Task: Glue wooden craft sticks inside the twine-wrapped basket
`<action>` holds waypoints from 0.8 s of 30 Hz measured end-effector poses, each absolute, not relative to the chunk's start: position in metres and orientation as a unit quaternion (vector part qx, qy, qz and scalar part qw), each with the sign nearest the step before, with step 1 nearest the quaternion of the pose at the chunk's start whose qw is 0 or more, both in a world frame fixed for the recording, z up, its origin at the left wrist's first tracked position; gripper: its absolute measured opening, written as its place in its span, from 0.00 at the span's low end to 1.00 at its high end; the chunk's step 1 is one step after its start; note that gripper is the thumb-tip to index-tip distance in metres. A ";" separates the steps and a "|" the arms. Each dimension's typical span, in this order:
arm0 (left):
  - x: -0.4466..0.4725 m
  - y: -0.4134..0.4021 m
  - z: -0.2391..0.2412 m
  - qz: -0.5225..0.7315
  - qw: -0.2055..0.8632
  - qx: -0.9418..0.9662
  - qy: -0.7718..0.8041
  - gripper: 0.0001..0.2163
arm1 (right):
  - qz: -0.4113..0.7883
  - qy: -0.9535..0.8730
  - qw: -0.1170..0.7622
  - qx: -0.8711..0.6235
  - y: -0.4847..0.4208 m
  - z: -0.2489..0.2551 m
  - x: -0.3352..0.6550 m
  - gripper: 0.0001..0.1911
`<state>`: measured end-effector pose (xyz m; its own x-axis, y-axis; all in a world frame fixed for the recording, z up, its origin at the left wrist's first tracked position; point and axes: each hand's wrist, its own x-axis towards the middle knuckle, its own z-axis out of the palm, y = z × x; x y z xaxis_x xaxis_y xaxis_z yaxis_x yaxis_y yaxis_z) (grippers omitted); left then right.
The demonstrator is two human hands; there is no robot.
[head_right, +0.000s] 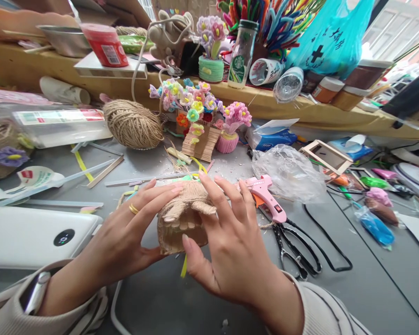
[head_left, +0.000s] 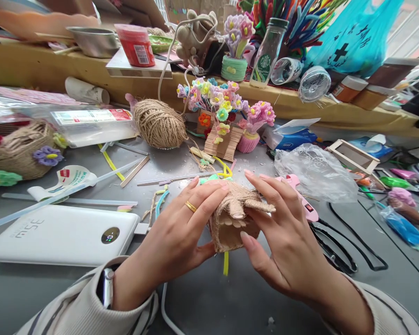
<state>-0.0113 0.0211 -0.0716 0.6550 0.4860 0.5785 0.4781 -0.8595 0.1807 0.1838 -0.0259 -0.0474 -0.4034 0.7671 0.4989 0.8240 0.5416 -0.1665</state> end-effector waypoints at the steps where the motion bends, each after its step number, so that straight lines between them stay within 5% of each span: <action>1: -0.011 0.021 -0.072 0.321 0.006 0.909 0.264 0.27 | -0.056 -0.836 0.269 -0.475 -0.026 -0.048 0.183 0.17; 24: -0.011 0.021 -0.069 0.310 0.004 0.910 0.275 0.26 | -0.043 -0.822 0.254 -0.508 -0.022 -0.048 0.177 0.18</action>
